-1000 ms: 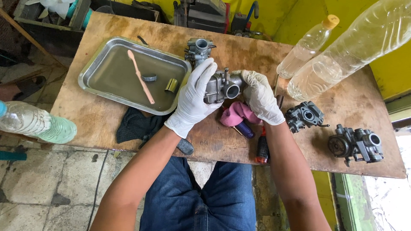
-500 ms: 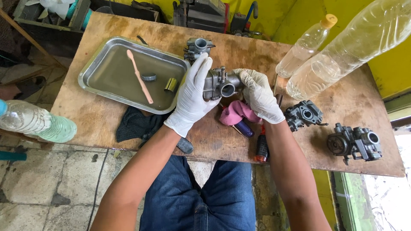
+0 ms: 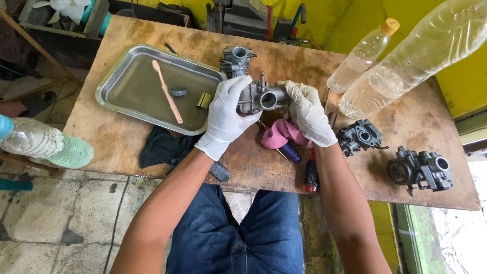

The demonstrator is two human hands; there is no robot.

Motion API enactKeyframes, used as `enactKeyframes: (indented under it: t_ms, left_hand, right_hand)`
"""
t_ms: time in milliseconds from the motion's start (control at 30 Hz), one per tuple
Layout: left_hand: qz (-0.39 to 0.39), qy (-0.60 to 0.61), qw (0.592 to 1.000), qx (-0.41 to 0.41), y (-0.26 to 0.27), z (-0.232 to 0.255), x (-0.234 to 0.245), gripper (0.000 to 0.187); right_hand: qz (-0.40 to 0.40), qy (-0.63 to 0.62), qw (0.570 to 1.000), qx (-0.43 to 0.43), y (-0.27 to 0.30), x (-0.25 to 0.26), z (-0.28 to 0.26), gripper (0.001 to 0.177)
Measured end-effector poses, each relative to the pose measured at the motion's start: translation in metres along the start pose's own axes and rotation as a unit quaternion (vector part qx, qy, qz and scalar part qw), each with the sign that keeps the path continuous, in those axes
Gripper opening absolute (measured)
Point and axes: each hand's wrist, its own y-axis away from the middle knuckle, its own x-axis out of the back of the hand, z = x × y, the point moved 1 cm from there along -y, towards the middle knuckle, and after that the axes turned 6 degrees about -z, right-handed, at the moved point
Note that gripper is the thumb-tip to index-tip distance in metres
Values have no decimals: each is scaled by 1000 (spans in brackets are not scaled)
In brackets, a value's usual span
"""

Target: The person disassembles a carburetor on a wooden workbench, removing a spring and other small parts. They use a screwdriver to loosen screws and a cloth to wipe the components, placing the removed parts into a metal tray.

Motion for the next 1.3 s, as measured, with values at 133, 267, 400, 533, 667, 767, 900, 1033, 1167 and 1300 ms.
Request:
enactKeyframes:
  t_ms: [133, 267, 400, 533, 667, 767, 900, 1033, 1167, 1300]
  left_hand:
    - [39, 6, 999, -1, -9, 6, 14, 73]
    - [105, -24, 994, 17, -18, 5, 25, 70]
    - [138, -40, 989, 28, -19, 1, 31, 69]
    - [139, -45, 989, 30, -19, 4, 31, 69]
    - [138, -31, 990, 25, -19, 4, 31, 67]
    - [136, -36, 990, 25, -18, 4, 33, 68]
    - [135, -43, 990, 24, -17, 5, 30, 70]
    - [126, -32, 991, 16, -14, 1, 26, 74]
    - [125, -29, 992, 18, -14, 2, 24, 73]
    - [129, -20, 991, 30, -16, 0, 21, 74]
  right_hand:
    - [1, 33, 999, -11, -4, 23, 4, 33]
    - [-27, 147, 988, 24, 3, 25, -23, 28]
    - [-143, 358, 922, -25, 28, 10, -63, 32]
    - [-184, 414, 891, -27, 32, 13, -51, 32]
    - [-200, 484, 852, -18, 35, 22, -35, 35]
    - [-104, 463, 880, 15, 38, 27, -39, 30]
    - [10, 496, 868, 23, 15, 66, -5, 29]
    - [2, 525, 849, 58, 26, 62, -4, 35]
    - [21, 538, 828, 159, 42, 57, -6, 35]
    - [24, 526, 817, 236, 72, 33, -21, 22]
